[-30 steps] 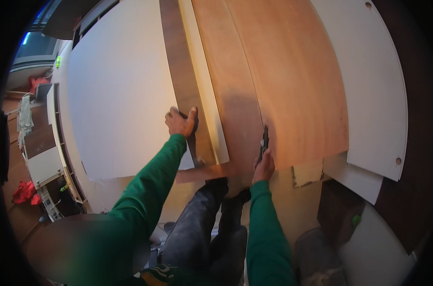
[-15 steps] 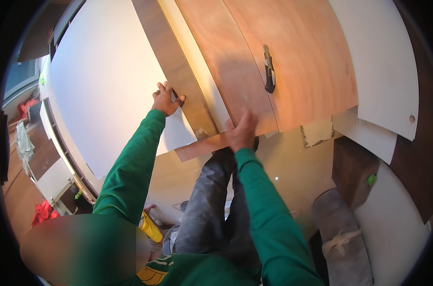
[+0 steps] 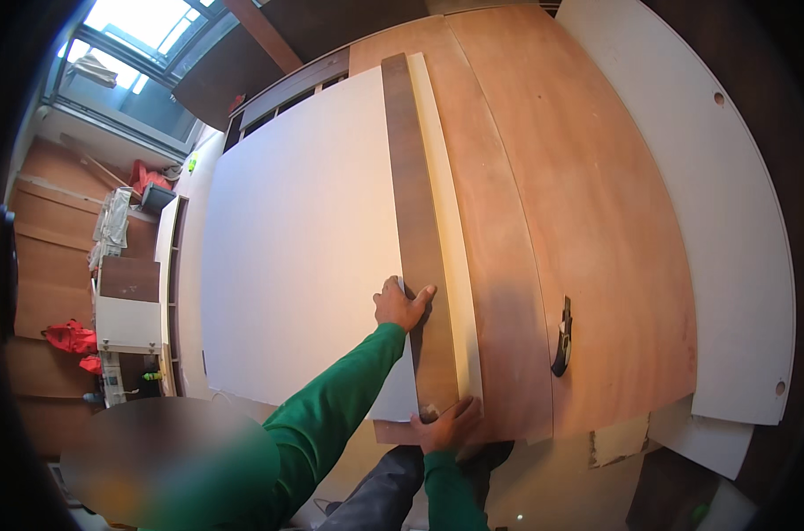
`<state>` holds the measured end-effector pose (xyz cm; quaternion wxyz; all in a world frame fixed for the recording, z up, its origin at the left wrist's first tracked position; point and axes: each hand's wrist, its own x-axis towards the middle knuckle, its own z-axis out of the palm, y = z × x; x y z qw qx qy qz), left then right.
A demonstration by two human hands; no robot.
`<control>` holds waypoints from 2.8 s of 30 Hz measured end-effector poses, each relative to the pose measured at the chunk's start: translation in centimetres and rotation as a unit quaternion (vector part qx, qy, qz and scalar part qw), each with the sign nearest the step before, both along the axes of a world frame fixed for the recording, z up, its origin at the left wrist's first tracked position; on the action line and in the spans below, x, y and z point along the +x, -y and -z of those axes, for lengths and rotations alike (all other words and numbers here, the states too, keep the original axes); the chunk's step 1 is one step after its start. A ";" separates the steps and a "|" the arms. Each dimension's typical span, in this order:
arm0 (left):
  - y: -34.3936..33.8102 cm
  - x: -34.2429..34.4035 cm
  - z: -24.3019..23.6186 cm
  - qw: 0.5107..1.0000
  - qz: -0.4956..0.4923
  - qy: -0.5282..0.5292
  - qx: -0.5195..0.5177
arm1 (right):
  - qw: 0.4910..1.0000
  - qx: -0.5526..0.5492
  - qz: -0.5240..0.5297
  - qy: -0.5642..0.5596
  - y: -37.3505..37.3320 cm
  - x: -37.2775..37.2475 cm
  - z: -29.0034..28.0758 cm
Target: The person measures and marks a large white wood panel using a tape measure and pencil. They then use a straight edge and a utility knife to cut the panel along the marked line. Finally, the person snaps the panel apart and cleans the cut edge.
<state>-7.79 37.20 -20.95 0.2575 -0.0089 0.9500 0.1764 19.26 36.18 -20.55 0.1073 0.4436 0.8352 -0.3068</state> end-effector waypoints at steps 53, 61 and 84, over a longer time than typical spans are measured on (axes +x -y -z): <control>-9.8 -13.3 1.5 0.990 -0.090 -0.066 -0.084 | 0.995 0.013 -0.005 0.102 0.5 -0.9 0.1; -9.4 -14.5 2.5 0.990 -0.014 -0.042 -0.135 | 0.996 0.013 0.005 0.087 0.8 -0.6 -0.1; -5.5 -17.2 3.3 0.975 0.175 -0.077 -0.111 | 0.996 -0.056 0.056 -0.043 1.5 2.5 -0.9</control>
